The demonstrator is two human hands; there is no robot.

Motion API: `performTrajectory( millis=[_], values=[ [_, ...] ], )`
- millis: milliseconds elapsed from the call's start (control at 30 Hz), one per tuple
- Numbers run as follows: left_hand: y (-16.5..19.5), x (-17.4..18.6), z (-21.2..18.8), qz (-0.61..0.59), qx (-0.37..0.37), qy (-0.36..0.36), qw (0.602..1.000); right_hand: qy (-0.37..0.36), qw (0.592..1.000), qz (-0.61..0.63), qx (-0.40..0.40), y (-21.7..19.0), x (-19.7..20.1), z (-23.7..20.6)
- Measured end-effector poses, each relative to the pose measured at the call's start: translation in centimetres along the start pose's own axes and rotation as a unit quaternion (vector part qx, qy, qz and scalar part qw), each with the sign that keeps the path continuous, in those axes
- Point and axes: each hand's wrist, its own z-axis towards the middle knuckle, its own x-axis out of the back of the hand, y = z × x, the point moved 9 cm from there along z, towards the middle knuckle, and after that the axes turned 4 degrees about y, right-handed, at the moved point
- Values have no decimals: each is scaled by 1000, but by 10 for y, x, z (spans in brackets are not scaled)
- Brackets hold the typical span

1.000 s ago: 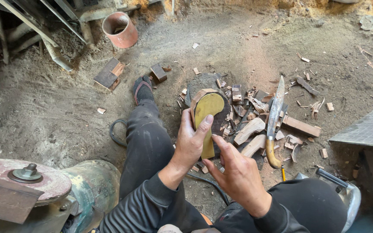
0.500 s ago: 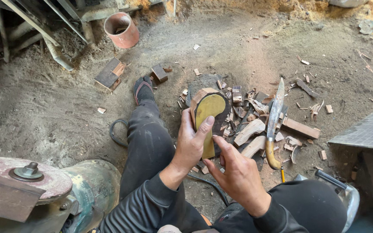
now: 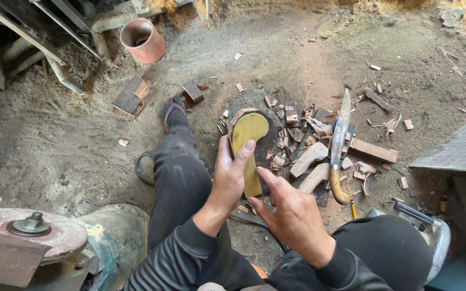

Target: The person sits on the ground and uses a large knife to carve a small block of wood placed on a stump. They repeatedly strike the wood to shape it, occasionally pause to inspect the piece, and continue carving until the clip ends.

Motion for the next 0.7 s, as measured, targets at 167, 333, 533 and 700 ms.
performTrajectory(
  millis=[167, 333, 533, 700],
  values=[
    [-23, 3, 4, -100, 89, 18, 991, -1, 1000, 22, -21, 2, 3, -1],
    [-26, 3, 4, -113, 105, 15, 988, 1, 999, 27, -34, 5, 5, -3],
    [-20, -5, 1, -163, 137, -16, 977, -2, 999, 23, -46, 13, 1, -7],
    [-21, -5, 2, -160, 141, -18, 977, -6, 999, 18, -44, 10, 0, -5]
  ],
)
